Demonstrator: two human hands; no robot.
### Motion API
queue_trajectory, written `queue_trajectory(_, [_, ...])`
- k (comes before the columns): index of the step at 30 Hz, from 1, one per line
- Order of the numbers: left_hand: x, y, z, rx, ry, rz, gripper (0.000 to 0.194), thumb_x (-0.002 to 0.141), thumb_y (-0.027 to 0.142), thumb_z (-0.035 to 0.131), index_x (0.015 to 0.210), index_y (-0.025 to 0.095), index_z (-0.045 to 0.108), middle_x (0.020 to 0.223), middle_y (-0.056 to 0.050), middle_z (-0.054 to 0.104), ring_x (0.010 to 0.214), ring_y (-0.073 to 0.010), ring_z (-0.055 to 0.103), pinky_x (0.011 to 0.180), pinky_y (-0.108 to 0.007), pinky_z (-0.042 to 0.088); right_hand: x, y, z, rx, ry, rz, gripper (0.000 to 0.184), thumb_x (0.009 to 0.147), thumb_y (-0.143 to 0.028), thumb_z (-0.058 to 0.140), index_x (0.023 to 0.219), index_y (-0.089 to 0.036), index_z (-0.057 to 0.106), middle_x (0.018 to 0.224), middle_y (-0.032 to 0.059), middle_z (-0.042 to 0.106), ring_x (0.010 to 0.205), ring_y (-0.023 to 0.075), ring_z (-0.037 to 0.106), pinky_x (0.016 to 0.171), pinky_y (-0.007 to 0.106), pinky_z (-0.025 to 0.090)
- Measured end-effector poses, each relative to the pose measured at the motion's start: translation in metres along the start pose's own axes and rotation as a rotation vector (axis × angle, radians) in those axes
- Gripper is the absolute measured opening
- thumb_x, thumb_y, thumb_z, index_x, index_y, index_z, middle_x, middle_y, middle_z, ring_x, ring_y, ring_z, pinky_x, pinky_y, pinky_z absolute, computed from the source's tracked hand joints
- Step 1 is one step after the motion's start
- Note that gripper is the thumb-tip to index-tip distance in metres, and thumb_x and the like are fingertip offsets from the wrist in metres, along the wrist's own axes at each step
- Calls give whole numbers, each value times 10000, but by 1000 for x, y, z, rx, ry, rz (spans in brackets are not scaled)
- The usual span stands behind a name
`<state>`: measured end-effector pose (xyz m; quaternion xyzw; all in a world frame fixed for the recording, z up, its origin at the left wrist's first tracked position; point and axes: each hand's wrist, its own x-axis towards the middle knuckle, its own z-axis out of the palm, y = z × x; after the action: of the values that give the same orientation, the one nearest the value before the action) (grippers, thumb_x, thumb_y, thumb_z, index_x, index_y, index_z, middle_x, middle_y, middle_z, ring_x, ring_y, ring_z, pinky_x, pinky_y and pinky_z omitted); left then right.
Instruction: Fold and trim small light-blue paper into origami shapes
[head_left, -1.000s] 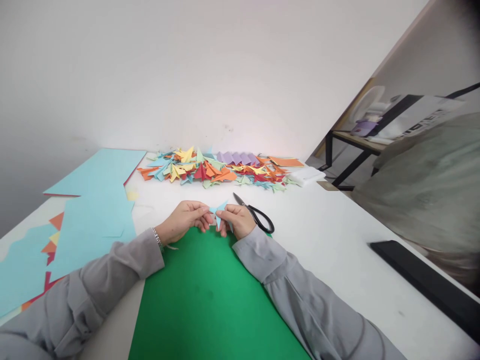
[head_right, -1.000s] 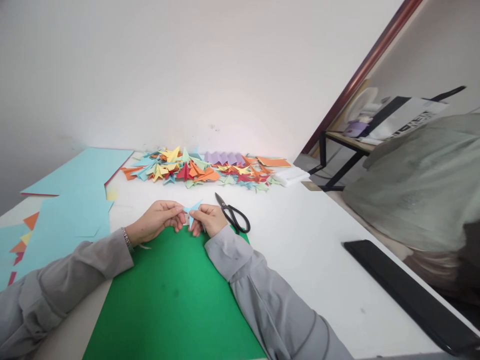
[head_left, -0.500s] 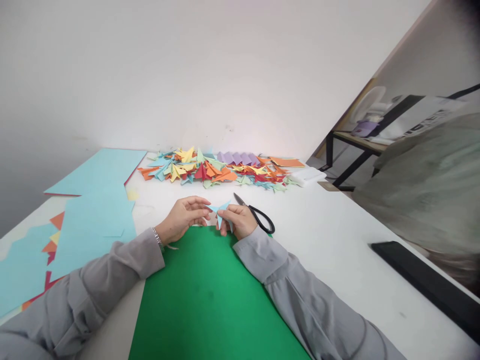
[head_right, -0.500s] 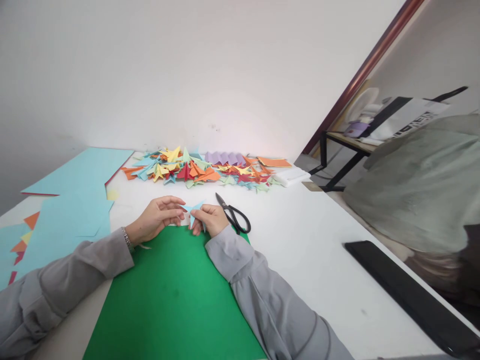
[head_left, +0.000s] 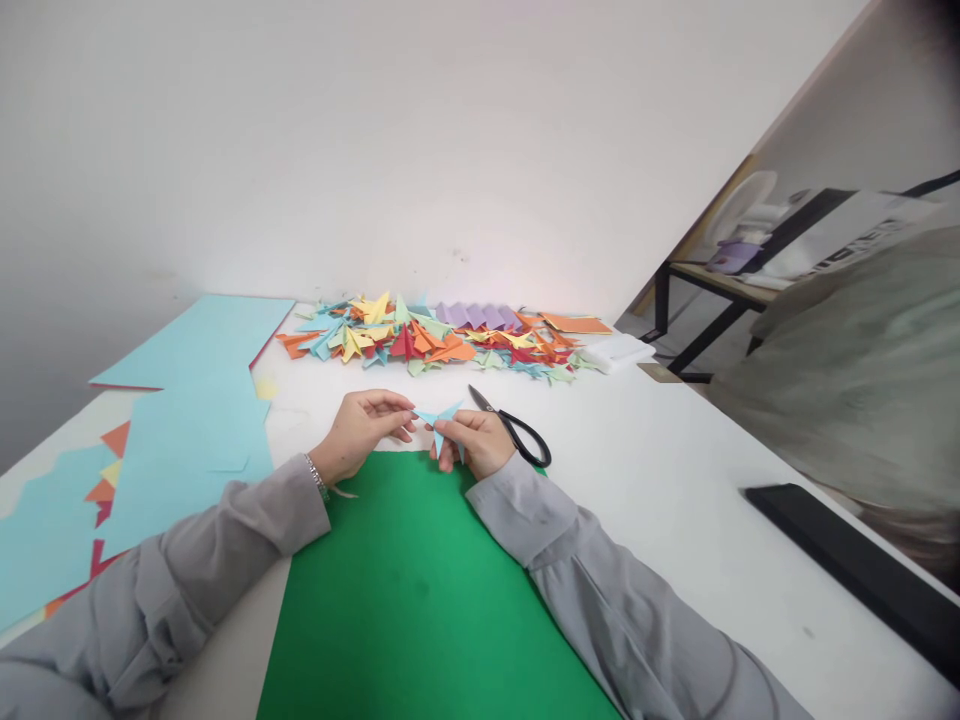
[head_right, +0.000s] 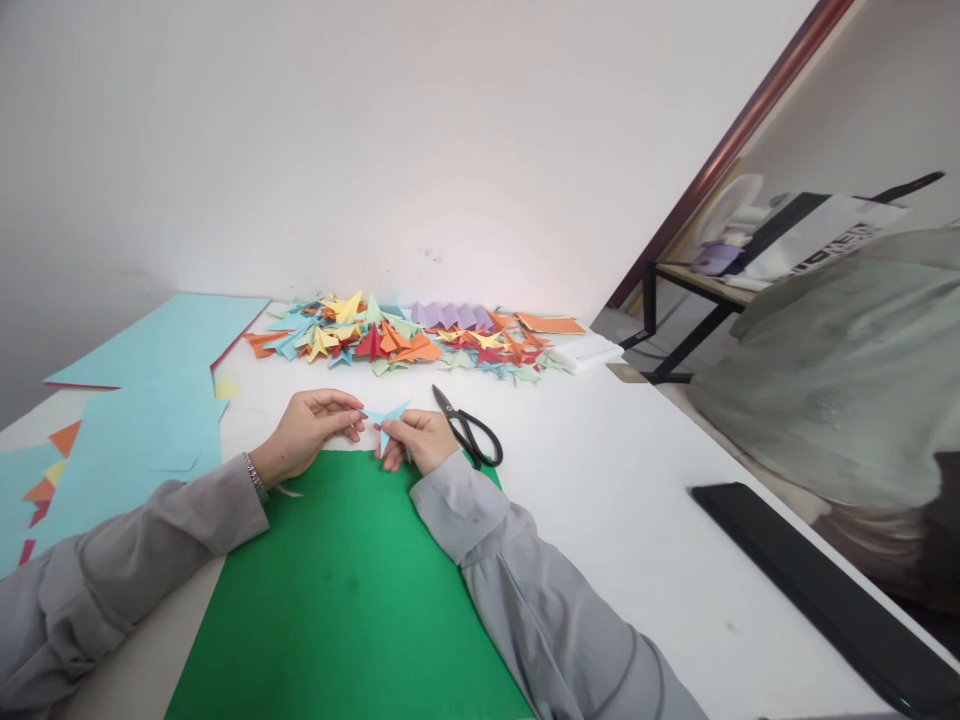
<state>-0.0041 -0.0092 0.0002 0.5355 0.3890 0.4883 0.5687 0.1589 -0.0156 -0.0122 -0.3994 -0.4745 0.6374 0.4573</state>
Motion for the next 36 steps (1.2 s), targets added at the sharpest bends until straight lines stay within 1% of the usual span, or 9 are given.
queue_trajectory(5, [1, -1, -2, -22, -8, -20, 216, 594, 222, 718, 739, 95, 623, 572, -29, 638, 509, -127, 601, 542, -264, 503, 0, -1, 0, -12, -8, -6, 264, 546, -356, 687, 476, -140, 552, 398, 18, 605, 279, 104, 510, 283, 184, 378])
queue_trajectory(10, [0, -1, -2, -36, -10, -22, 246, 596, 212, 717, 788, 92, 622, 578, -21, 633, 516, -119, 599, 544, -252, 497, 0, 0, 0, -7, -17, -6, 284, 539, -375, 701, 486, -136, 557, 408, 16, 613, 280, 99, 512, 280, 178, 380])
queue_trajectory(18, [2, -1, -1, -67, -28, -61, 231, 589, 168, 694, 798, 98, 624, 582, 1, 608, 508, -108, 590, 551, -248, 482, 0, 0, 0, -36, -44, -6, 343, 496, -404, 739, 465, -141, 521, 422, 27, 628, 283, 107, 526, 278, 179, 385])
queue_trajectory(24, [2, -1, -1, -110, -23, -87, 227, 581, 132, 688, 796, 96, 622, 571, 10, 594, 489, -91, 574, 533, -227, 467, 0, 0, 0, -46, -34, 0, 314, 494, -378, 747, 502, -134, 550, 430, 23, 630, 290, 103, 526, 291, 185, 402])
queue_trajectory(29, [0, 1, 0, -131, -38, -136, 282, 592, 163, 706, 845, 86, 611, 605, -15, 619, 516, -106, 591, 555, -246, 486, 0, 0, -1, -42, -40, -15, 298, 511, -382, 734, 534, -128, 580, 438, 17, 628, 303, 100, 529, 300, 185, 405])
queue_trajectory(31, [0, 1, 0, -123, -47, -149, 264, 619, 199, 698, 837, 78, 610, 628, -39, 637, 519, -110, 597, 558, -251, 491, 0, 0, -1, -40, -47, -13, 290, 516, -379, 729, 545, -127, 588, 443, 16, 629, 305, 98, 529, 303, 185, 405])
queue_trajectory(33, [0, 0, 0, -111, -44, -143, 267, 628, 226, 699, 827, 74, 608, 613, -42, 635, 516, -113, 597, 553, -252, 494, 0, 0, -1, -39, -50, -9, 281, 517, -371, 725, 548, -127, 589, 441, 15, 628, 305, 98, 529, 302, 183, 401])
queue_trajectory(36, [0, -1, 0, -94, -31, -112, 298, 601, 229, 724, 825, 73, 604, 593, -29, 626, 518, -114, 598, 553, -253, 500, 0, 0, 0, -36, -41, -2, 271, 510, -361, 720, 536, -127, 585, 438, 17, 628, 300, 98, 526, 296, 182, 394])
